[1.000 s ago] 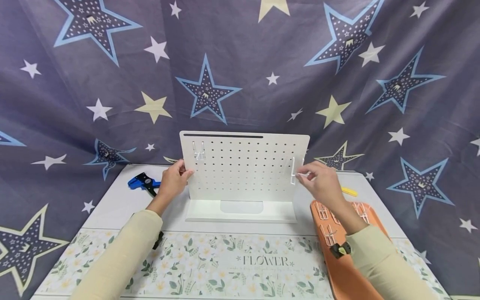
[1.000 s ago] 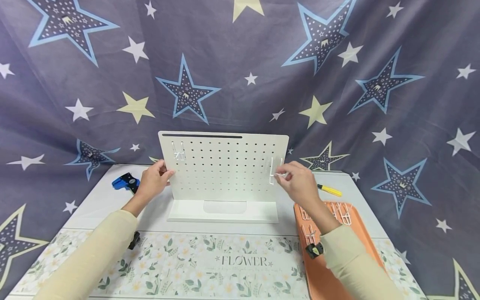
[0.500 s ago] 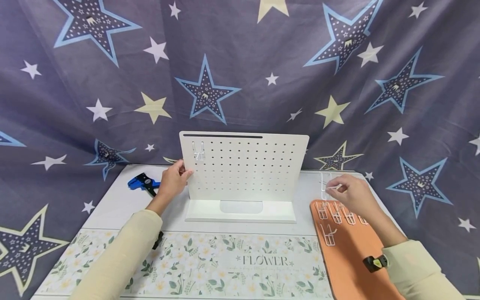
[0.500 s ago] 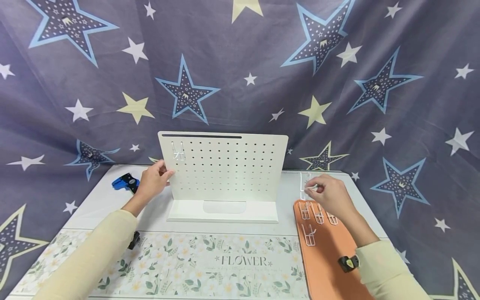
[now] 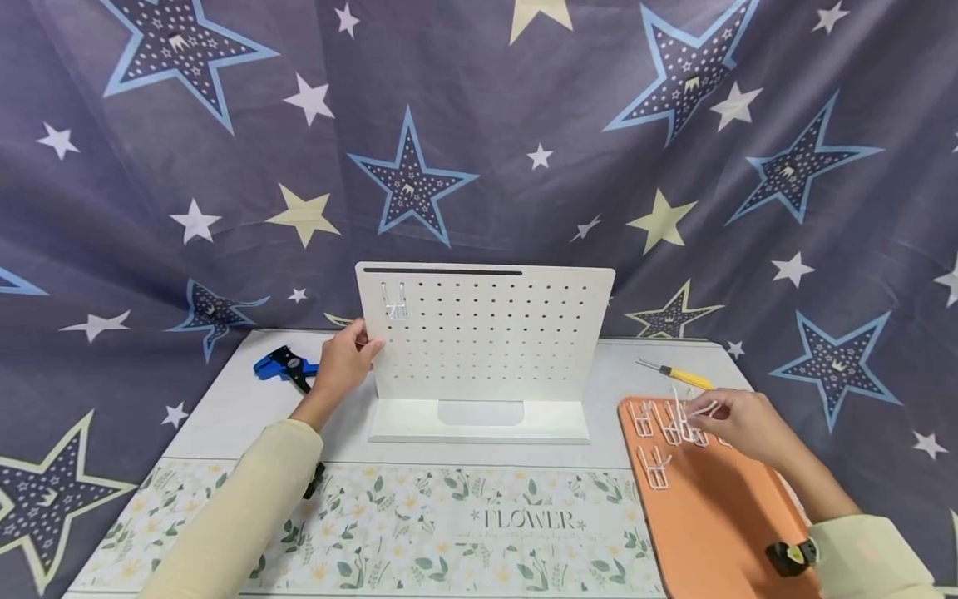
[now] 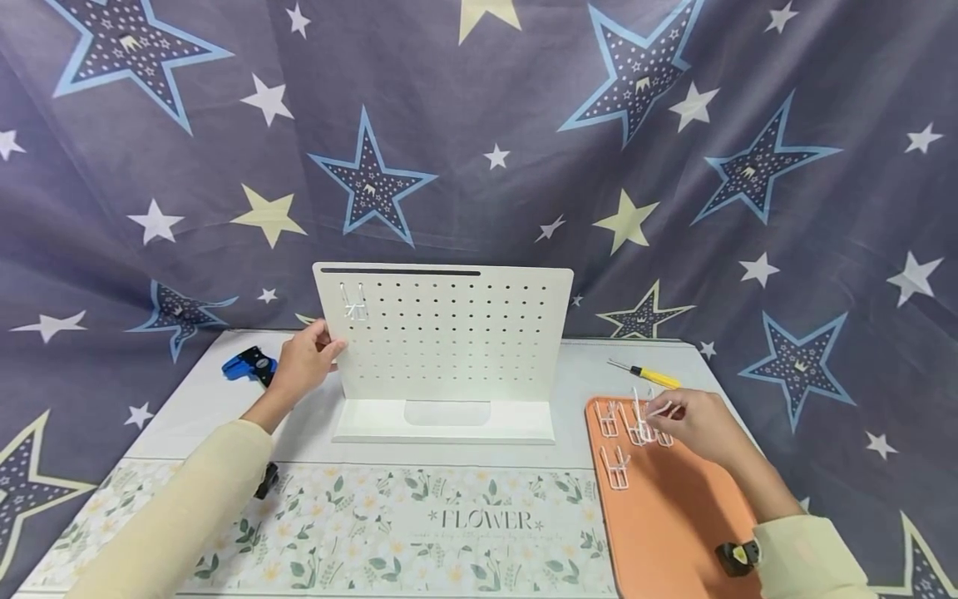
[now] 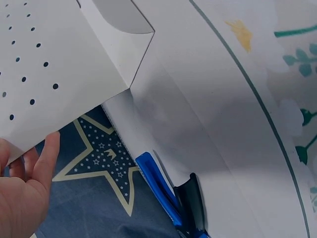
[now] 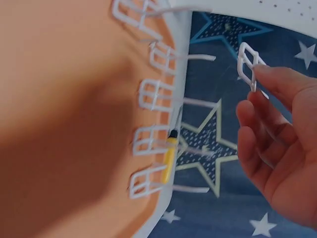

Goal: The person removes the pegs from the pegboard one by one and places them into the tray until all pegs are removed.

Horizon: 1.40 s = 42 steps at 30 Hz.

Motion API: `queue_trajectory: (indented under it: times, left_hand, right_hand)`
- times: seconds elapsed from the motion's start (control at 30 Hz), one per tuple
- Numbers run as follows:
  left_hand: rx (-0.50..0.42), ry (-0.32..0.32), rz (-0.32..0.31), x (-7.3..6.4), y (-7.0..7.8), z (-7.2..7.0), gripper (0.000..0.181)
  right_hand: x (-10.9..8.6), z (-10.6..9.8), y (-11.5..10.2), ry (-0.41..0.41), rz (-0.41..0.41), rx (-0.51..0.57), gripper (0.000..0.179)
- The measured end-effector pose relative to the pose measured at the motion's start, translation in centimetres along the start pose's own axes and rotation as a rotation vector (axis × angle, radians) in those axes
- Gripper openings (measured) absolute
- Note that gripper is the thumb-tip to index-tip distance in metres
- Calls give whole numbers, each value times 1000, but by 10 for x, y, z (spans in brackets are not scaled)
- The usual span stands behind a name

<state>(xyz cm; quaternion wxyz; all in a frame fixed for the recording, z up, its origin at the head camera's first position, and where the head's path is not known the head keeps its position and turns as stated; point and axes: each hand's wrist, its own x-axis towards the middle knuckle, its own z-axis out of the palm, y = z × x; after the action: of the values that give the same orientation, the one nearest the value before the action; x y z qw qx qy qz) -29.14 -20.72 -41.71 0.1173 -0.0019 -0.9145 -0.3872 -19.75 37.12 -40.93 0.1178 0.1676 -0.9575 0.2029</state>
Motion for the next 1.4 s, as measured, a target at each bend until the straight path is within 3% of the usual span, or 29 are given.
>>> queue_trajectory:
  times: [0.6,0.87,1.4]
  left_hand:
    - [9,10,6,3,-1,3,24]
    - [11,7,5,3,-3,3,26]
    - [10,0,-1,2,-1,2,25]
  right_hand:
    - [-30,31,29,-215,-68,136,17]
    - [-35,38,31,-323,5,192,11]
    - [-38,43,30,-292,-3,81,15]
